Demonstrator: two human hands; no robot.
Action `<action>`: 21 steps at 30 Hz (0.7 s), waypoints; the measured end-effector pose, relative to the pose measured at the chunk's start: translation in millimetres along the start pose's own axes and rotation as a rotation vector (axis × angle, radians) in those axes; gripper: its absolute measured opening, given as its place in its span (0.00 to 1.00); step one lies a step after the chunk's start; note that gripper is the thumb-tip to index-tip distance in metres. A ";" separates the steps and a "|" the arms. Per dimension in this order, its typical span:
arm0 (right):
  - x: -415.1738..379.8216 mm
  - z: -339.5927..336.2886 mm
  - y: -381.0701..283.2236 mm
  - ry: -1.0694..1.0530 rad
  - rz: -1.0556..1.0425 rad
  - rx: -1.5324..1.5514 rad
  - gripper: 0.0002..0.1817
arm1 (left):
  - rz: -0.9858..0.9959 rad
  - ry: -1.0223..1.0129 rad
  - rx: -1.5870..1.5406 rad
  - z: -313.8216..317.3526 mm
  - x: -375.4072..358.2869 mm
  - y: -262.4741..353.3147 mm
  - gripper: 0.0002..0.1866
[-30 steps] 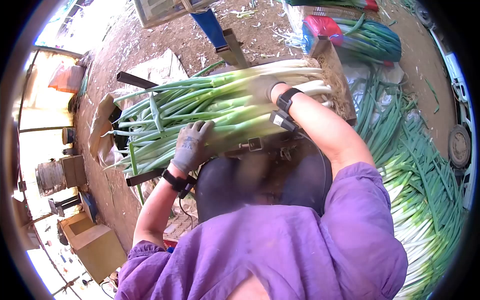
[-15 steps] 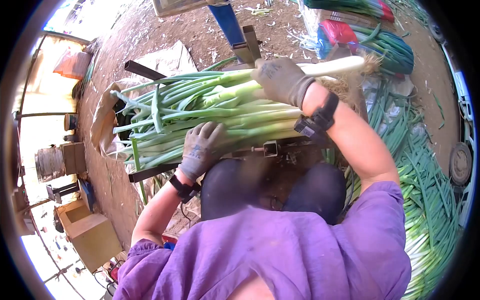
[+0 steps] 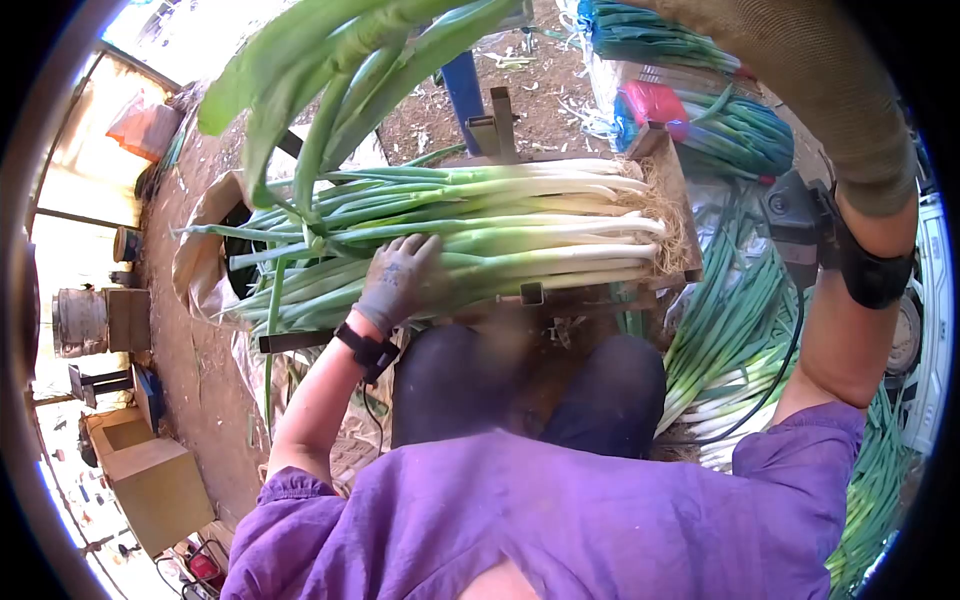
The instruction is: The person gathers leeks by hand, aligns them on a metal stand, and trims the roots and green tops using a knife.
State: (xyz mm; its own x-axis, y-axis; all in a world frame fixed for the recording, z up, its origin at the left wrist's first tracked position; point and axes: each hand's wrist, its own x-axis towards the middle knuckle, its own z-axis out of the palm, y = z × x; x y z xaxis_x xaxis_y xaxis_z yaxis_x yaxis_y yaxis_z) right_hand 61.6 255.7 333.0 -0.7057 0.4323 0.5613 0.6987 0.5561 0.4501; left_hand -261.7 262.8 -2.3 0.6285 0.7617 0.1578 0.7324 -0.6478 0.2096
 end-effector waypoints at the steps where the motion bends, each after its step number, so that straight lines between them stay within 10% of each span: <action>1: -1.8 -1.8 -2.5 0.020 0.048 -0.005 0.10 | -0.014 -0.013 -0.005 1.2 2.9 -1.3 0.34; 9: -38.1 6.2 19.4 0.193 0.200 0.161 0.10 | -0.048 -0.072 -0.099 -3.0 8.5 -8.6 0.38; 21: -48.6 -7.5 5.8 0.015 0.499 0.404 0.10 | -0.385 1.078 0.139 -234.1 44.1 -82.0 0.34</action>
State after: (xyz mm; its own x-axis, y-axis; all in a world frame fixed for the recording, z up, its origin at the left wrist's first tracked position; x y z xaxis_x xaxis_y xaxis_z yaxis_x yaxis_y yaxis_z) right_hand 100.9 232.7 313.5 -0.3033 0.6996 0.6470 0.8411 0.5157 -0.1633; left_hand -355.4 353.3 213.4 -0.1441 0.4840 0.8631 0.8919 -0.3143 0.3252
